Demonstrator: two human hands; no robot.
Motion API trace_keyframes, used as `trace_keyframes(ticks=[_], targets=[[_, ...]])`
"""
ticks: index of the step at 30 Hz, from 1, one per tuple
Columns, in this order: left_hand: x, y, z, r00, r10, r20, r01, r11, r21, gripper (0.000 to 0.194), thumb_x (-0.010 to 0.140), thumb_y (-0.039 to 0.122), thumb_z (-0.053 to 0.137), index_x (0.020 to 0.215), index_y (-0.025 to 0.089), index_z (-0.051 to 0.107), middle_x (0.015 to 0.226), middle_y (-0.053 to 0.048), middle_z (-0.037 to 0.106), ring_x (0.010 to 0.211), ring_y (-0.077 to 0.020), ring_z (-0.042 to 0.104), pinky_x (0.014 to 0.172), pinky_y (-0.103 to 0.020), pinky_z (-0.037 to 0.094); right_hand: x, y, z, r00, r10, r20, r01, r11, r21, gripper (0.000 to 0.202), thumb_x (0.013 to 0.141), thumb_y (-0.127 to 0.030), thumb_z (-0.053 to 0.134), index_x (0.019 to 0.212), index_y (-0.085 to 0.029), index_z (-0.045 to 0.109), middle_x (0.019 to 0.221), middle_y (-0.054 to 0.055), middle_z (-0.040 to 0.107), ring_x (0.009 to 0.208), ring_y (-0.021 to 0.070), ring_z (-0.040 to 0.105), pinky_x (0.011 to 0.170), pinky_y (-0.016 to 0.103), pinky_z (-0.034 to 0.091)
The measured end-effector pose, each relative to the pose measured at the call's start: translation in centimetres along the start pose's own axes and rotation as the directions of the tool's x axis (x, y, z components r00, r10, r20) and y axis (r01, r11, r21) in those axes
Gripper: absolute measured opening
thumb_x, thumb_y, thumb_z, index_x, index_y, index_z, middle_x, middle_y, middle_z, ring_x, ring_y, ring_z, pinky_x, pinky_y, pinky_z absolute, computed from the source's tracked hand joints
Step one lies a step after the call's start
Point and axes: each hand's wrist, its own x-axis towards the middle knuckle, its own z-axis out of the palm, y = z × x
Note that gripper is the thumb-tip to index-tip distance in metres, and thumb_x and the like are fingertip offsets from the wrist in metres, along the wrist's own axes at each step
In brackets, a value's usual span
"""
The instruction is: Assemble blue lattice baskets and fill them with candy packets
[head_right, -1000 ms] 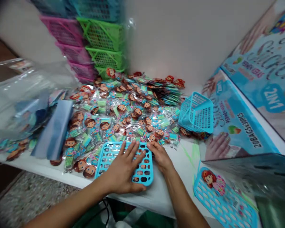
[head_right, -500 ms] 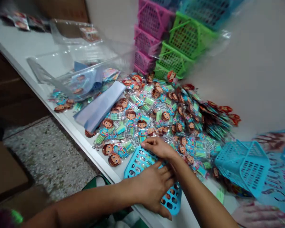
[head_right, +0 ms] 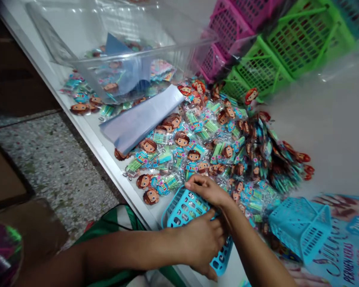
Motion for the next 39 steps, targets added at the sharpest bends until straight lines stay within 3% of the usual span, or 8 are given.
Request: trace_keyframes(ticks=[6, 14, 20, 23, 26, 30, 34, 39], targets=[[0.3, 0.3, 0.3, 1.0, 0.009, -0.019, -0.01, 1.0, -0.02, 0.078, 0.068, 0.068, 0.054, 0.113, 0.006, 0.065, 0.125, -0.019, 0.059, 0.122, -0.0354, 0.044, 0.104, -0.046, 0.029, -1.6, -2.0, 1.3, 0.969, -0.244, -0.038, 0.21, 0.897, -0.388, 0.029, 0.085, -0.046, 0.059, 0.101, -0.024, 0.07, 0.114, 0.008, 0.062, 0.109, 0.0252, 0.053, 0.098, 0.041, 0.036], [0.5, 0.6, 1.4, 0.997, 0.06, -0.05, -0.064, 0.995, -0.081, 0.049, 0.068, 0.058, 0.065, 0.091, 0.015, 0.073, 0.107, -0.011, 0.069, 0.103, -0.0336, 0.058, 0.084, -0.042, 0.045, -2.0, -3.9, 3.8, 0.977, -0.167, 0.131, 0.211, 0.702, -0.68, 0.037, 0.076, -0.057, 0.066, 0.088, -0.023, 0.07, 0.107, 0.009, 0.061, 0.102, 0.0272, 0.054, 0.092, 0.044, 0.04], [-0.7, 1.2, 0.7, 0.967, 0.227, -0.117, -0.23, 0.973, -0.015, 0.039, 0.076, 0.053, 0.063, 0.077, 0.015, 0.071, 0.079, -0.008, 0.073, 0.075, -0.0245, 0.065, 0.07, -0.035, 0.049, -3.7, -1.5, 3.4, 0.907, -0.365, -0.211, 0.243, 0.862, -0.445, 0.046, 0.086, -0.052, 0.056, 0.125, -0.027, 0.053, 0.136, 0.008, 0.049, 0.125, 0.0253, 0.045, 0.104, 0.043, 0.035], [-4.5, 1.3, -0.7, 0.9, 0.233, -0.368, -0.244, 0.97, 0.018, 0.031, 0.088, 0.043, 0.052, 0.096, 0.018, 0.067, 0.098, -0.01, 0.071, 0.093, -0.0221, 0.064, 0.085, -0.035, 0.047, -6.5, 1.4, 2.8, 0.787, -0.355, -0.505, 0.148, 0.903, -0.404, 0.044, 0.093, -0.048, 0.042, 0.129, -0.024, 0.049, 0.131, 0.009, 0.053, 0.121, 0.0232, 0.049, 0.101, 0.041, 0.039], [-8.4, 0.7, -0.9, 0.705, -0.298, -0.644, 0.194, 0.954, -0.23, 0.045, 0.09, 0.034, 0.05, 0.131, 0.015, 0.046, 0.132, -0.016, 0.054, 0.128, -0.0262, 0.044, 0.105, -0.045, 0.034, -9.2, 4.7, 3.3, 0.753, -0.292, -0.589, -0.099, 0.835, -0.541, 0.052, 0.092, -0.05, 0.041, 0.133, -0.018, 0.047, 0.129, 0.013, 0.055, 0.12, 0.0272, 0.049, 0.101, 0.044, 0.037], [-9.6, 0.3, 0.9, 0.373, -0.852, -0.367, 0.361, 0.497, -0.789, 0.05, 0.092, 0.042, 0.044, 0.136, 0.017, 0.04, 0.137, -0.015, 0.05, 0.128, -0.0253, 0.045, 0.104, -0.043, 0.037, -11.3, 6.2, 5.0, 0.758, -0.196, -0.622, -0.317, 0.723, -0.614, 0.055, 0.095, -0.051, 0.03, 0.133, -0.014, 0.046, 0.12, 0.016, 0.061, 0.112, 0.0283, 0.055, 0.094, 0.041, 0.041], [-7.8, 1.0, 1.8, 0.286, -0.916, -0.281, 0.168, 0.337, -0.926, 0.043, 0.094, 0.046, 0.038, 0.115, 0.016, 0.06, 0.119, -0.01, 0.064, 0.114, -0.0226, 0.057, 0.1, -0.037, 0.042, -13.1, 6.0, 6.2, 0.755, 0.025, -0.656, -0.507, 0.656, -0.559, 0.061, 0.094, -0.06, 0.019, 0.108, -0.017, 0.061, 0.095, 0.014, 0.069, 0.091, 0.0295, 0.065, 0.075, 0.037, 0.045], [-6.7, 1.6, 2.5, 0.339, -0.894, -0.294, 0.127, 0.353, -0.927, 0.041, 0.094, 0.043, 0.04, 0.124, 0.019, 0.057, 0.127, -0.007, 0.061, 0.122, -0.0202, 0.051, 0.105, -0.035, 0.038, -15.0, 7.5, 7.8, 0.714, 0.121, -0.69, -0.566, 0.68, -0.466, 0.06, 0.096, -0.056, 0.012, 0.111, -0.02, 0.058, 0.096, 0.013, 0.07, 0.091, 0.0294, 0.067, 0.069, 0.035, 0.044]])
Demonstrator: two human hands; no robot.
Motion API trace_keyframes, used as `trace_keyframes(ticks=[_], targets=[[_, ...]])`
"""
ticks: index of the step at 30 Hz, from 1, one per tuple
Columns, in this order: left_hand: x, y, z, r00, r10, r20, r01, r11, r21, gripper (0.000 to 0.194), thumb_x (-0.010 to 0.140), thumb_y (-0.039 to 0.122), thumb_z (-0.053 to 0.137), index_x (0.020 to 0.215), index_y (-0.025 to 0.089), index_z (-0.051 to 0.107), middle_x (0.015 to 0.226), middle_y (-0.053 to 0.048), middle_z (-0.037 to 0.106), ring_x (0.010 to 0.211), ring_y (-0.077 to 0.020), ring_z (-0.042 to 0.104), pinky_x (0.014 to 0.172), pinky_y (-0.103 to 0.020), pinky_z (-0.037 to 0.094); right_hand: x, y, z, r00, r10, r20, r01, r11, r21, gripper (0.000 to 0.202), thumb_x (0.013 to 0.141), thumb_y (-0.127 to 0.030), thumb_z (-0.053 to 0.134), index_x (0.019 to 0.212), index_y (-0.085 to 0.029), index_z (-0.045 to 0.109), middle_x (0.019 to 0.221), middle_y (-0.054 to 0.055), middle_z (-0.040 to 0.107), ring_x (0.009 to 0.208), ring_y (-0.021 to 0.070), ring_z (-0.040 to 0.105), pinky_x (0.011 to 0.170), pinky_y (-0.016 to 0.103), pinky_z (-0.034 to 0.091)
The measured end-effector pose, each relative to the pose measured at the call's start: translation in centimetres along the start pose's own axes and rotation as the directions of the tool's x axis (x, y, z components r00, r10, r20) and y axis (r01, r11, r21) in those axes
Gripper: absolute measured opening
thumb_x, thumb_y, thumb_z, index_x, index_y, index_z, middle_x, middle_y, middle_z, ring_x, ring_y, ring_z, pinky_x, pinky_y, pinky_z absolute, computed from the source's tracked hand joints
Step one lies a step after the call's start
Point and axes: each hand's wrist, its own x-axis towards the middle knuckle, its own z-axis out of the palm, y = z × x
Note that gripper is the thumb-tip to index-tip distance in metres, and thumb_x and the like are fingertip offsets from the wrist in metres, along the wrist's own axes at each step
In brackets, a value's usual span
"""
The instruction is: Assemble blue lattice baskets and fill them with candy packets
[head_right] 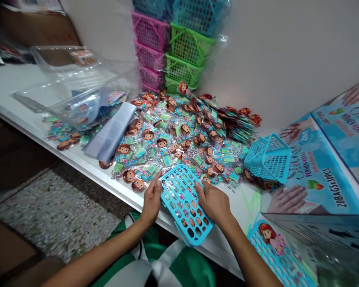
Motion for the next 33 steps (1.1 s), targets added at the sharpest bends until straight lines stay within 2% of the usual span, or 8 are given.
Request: trace_keyframes(ticks=[4, 7, 12, 20, 23, 26, 30, 33], targets=[[0.3, -1.2, 0.4, 0.99, 0.143, -0.017, -0.139, 0.98, 0.142, 0.044, 0.096, 0.042, 0.032, 0.126, 0.017, 0.054, 0.123, -0.009, 0.062, 0.119, -0.0202, 0.053, 0.103, -0.035, 0.039, -0.2, 0.0, 0.8, 0.996, 0.035, -0.082, -0.032, 0.998, 0.045, 0.06, 0.097, -0.052, 0.014, 0.119, -0.015, 0.055, 0.107, 0.017, 0.068, 0.101, 0.0308, 0.063, 0.076, 0.037, 0.045], [1.3, -1.6, 0.5, 0.985, 0.171, 0.025, -0.172, 0.963, 0.207, 0.046, 0.096, 0.043, 0.03, 0.124, 0.017, 0.054, 0.117, -0.009, 0.064, 0.112, -0.0204, 0.057, 0.099, -0.035, 0.041, 0.1, 0.2, 0.9, 0.997, 0.053, -0.062, -0.046, 0.993, 0.108, 0.059, 0.096, -0.051, 0.015, 0.118, -0.015, 0.056, 0.106, 0.017, 0.068, 0.099, 0.0323, 0.063, 0.076, 0.039, 0.045], [2.3, -0.7, 1.0, 0.985, 0.147, 0.09, -0.165, 0.958, 0.236, 0.043, 0.095, 0.044, 0.035, 0.126, 0.018, 0.051, 0.126, -0.01, 0.059, 0.12, -0.02, 0.052, 0.104, -0.036, 0.037, -0.8, 2.0, 1.1, 0.998, 0.002, -0.056, 0.018, 0.934, 0.357, 0.053, 0.097, -0.049, 0.018, 0.113, -0.019, 0.058, 0.109, 0.012, 0.067, 0.101, 0.0281, 0.062, 0.083, 0.037, 0.044], [2.5, 0.5, 2.2, 0.978, -0.036, 0.204, -0.018, 0.966, 0.256, 0.054, 0.088, 0.05, 0.048, 0.133, 0.022, 0.042, 0.123, -0.01, 0.059, 0.114, -0.0242, 0.055, 0.099, -0.041, 0.042, -3.7, 4.0, 2.0, 0.987, -0.044, -0.157, 0.143, 0.698, 0.702, 0.046, 0.096, -0.049, 0.024, 0.101, -0.022, 0.061, 0.099, 0.005, 0.067, 0.091, 0.0206, 0.061, 0.084, 0.032, 0.046], [3.1, 0.1, 2.2, 0.965, -0.048, 0.259, -0.034, 0.953, 0.302, 0.051, 0.089, 0.051, 0.044, 0.134, 0.027, 0.041, 0.124, -0.007, 0.059, 0.117, -0.0243, 0.053, 0.102, -0.043, 0.039, -4.0, 6.2, 2.4, 0.991, 0.023, -0.131, 0.087, 0.635, 0.768, 0.048, 0.096, -0.049, 0.023, 0.096, -0.02, 0.062, 0.095, 0.004, 0.067, 0.087, 0.0189, 0.062, 0.082, 0.032, 0.048], [3.1, -0.1, 2.3, 0.964, -0.041, 0.262, -0.053, 0.939, 0.341, 0.049, 0.09, 0.051, 0.04, 0.135, 0.031, 0.04, 0.127, -0.004, 0.057, 0.122, -0.0232, 0.05, 0.105, -0.043, 0.038, -4.1, 9.4, 2.8, 0.98, 0.154, -0.124, -0.007, 0.654, 0.757, 0.045, 0.093, -0.05, 0.031, 0.095, -0.018, 0.062, 0.088, 0.004, 0.067, 0.083, 0.0201, 0.062, 0.08, 0.033, 0.049], [3.0, 0.6, 1.7, 0.972, 0.058, 0.228, -0.144, 0.912, 0.383, 0.042, 0.093, 0.046, 0.036, 0.126, 0.026, 0.05, 0.126, -0.006, 0.06, 0.121, -0.022, 0.053, 0.102, -0.042, 0.042, -3.1, 11.8, 3.0, 0.97, 0.164, -0.182, 0.028, 0.661, 0.75, 0.04, 0.089, -0.05, 0.038, 0.097, -0.019, 0.062, 0.089, 0.006, 0.068, 0.084, 0.0229, 0.063, 0.079, 0.036, 0.051], [5.8, 2.7, -0.8, 0.942, 0.28, 0.185, -0.336, 0.794, 0.507, 0.035, 0.092, 0.04, 0.041, 0.114, 0.02, 0.059, 0.113, -0.008, 0.068, 0.105, -0.0205, 0.063, 0.091, -0.036, 0.05, -1.6, 12.1, 3.4, 0.965, 0.154, -0.214, 0.064, 0.653, 0.754, 0.038, 0.086, -0.053, 0.045, 0.104, -0.025, 0.063, 0.102, 0.006, 0.07, 0.09, 0.0241, 0.066, 0.08, 0.036, 0.053]])
